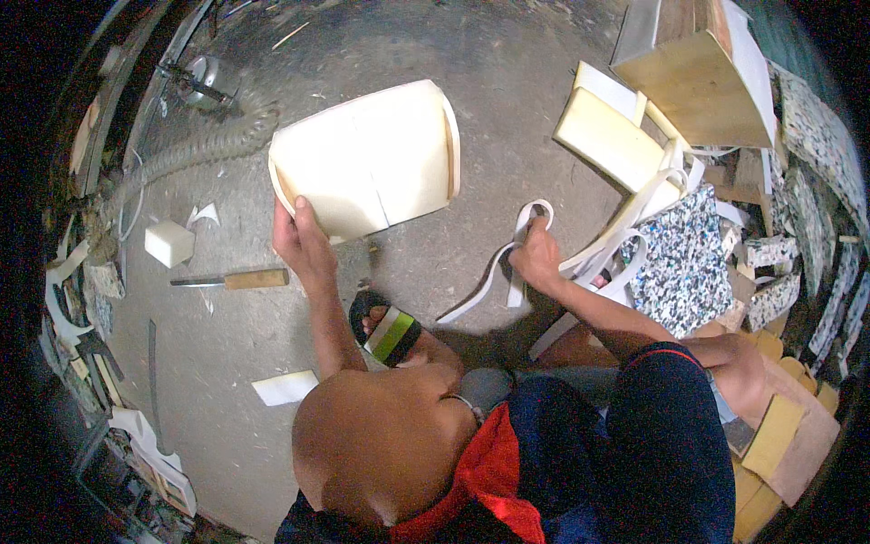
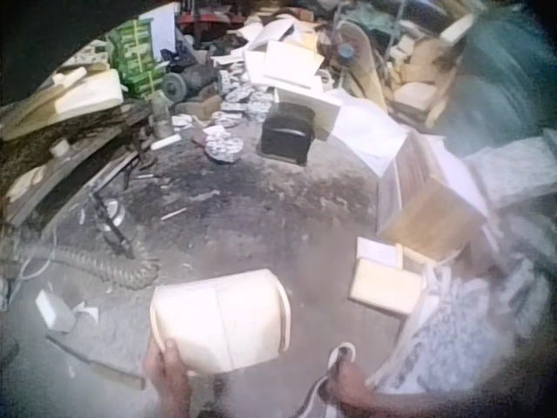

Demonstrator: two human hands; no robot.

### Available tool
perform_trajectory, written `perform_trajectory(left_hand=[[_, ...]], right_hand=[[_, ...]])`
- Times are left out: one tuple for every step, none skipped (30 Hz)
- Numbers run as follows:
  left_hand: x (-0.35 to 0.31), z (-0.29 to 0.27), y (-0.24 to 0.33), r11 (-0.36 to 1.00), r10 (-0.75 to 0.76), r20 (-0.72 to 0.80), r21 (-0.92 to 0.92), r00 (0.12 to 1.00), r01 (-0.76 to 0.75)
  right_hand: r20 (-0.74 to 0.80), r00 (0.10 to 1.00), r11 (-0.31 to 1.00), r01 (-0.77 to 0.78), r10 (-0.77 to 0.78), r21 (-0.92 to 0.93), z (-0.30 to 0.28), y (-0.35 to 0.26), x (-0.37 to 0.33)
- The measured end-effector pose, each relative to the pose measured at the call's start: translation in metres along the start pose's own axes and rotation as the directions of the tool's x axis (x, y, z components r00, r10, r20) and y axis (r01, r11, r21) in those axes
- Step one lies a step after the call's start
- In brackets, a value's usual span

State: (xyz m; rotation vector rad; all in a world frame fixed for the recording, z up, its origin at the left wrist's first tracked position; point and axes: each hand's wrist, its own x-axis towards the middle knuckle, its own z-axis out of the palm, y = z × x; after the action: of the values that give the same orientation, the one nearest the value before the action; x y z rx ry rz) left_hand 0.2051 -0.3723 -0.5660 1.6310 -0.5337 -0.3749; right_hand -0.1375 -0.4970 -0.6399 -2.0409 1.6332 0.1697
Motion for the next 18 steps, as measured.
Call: perform_trajectory(left_hand=[[-0.001,-0.002,-0.003,0.999,0.045,0.012,0.024,0.999,-0.046],[-0.004,-0.004,-0.007,0.999,0.037,0.008,-0.007,0.999,-0.037],[-0.006,-0.007,-0.010,0.999,0.029,0.001,-0.038,1.000,-0.029],[-0.011,-0.010,-0.014,0.998,0.003,-0.009,-0.059,1.000,-0.004],[-0.017,-0.013,-0.017,0.997,0.004,-0.007,-0.082,1.000,-0.004],[-0.020,-0.016,-0.020,0.995,-0.004,-0.016,-0.097,1.000,0.002],[-0.023,-0.018,-0.023,0.995,0.001,-0.027,-0.101,1.000,-0.004],[-0.028,-0.021,-0.025,0.990,-0.032,-0.025,-0.141,0.999,0.029],[-0.032,-0.023,-0.027,0.984,-0.054,-0.024,-0.169,0.998,0.049],[-0.036,-0.025,-0.028,0.977,-0.069,-0.025,-0.202,0.997,0.063],[-0.040,-0.026,-0.030,0.977,-0.083,-0.029,-0.198,0.996,0.076],[-0.044,-0.027,-0.031,0.976,-0.091,-0.036,-0.200,0.995,0.082],[-0.048,-0.027,-0.032,0.979,-0.081,-0.045,-0.191,0.996,0.071],[-0.051,-0.029,-0.032,0.978,-0.079,-0.030,-0.195,0.996,0.072],[-0.055,-0.030,-0.031,0.981,-0.061,-0.020,-0.187,0.998,0.057],[-0.058,-0.031,-0.030,0.985,-0.041,-0.019,-0.167,0.999,0.038],[-0.061,-0.033,-0.029,0.982,-0.059,0.006,-0.177,0.998,0.059],[-0.065,-0.035,-0.027,0.982,-0.072,0.021,-0.175,0.997,0.074]], right_hand=[[-0.011,1.000,1.000,-0.023,0.023,0.021,0.004,-0.001,0.001],[-0.019,1.000,1.000,-0.005,0.005,0.015,0.006,-0.003,0.001],[-0.007,1.000,1.000,-0.008,0.008,0.010,0.007,-0.005,0.000],[0.008,0.998,0.998,-0.063,0.063,-0.014,0.008,-0.009,-0.003],[0.088,0.996,0.998,-0.004,-0.001,0.066,0.006,-0.012,-0.006],[0.163,0.986,0.992,0.008,-0.029,0.130,0.003,-0.015,-0.006],[0.236,0.970,0.981,0.017,-0.063,0.192,-0.001,-0.018,-0.003],[0.302,0.932,0.955,0.118,-0.201,0.272,-0.013,-0.014,-0.003],[0.315,0.924,0.967,0.161,-0.218,0.198,-0.026,-0.009,0.002],[0.316,0.902,0.953,0.251,-0.294,0.169,-0.044,0.001,0.010],[0.291,0.857,0.904,0.388,-0.425,0.178,-0.066,0.016,0.021],[0.266,0.803,0.833,0.553,-0.534,0.004,-0.096,0.033,0.040],[0.194,0.784,0.768,0.618,-0.589,-0.166,-0.126,0.054,0.053],[0.235,0.834,0.742,0.551,-0.499,-0.381,-0.161,0.075,0.072],[0.199,0.912,0.826,0.410,-0.359,-0.387,-0.198,0.096,0.088],[0.260,0.947,0.686,0.316,-0.188,-0.656,-0.231,0.112,0.107],[0.375,0.926,0.763,0.216,0.038,-0.610,-0.271,0.128,0.115],[0.462,0.878,0.651,0.279,0.124,-0.706,-0.299,0.138,0.118]])
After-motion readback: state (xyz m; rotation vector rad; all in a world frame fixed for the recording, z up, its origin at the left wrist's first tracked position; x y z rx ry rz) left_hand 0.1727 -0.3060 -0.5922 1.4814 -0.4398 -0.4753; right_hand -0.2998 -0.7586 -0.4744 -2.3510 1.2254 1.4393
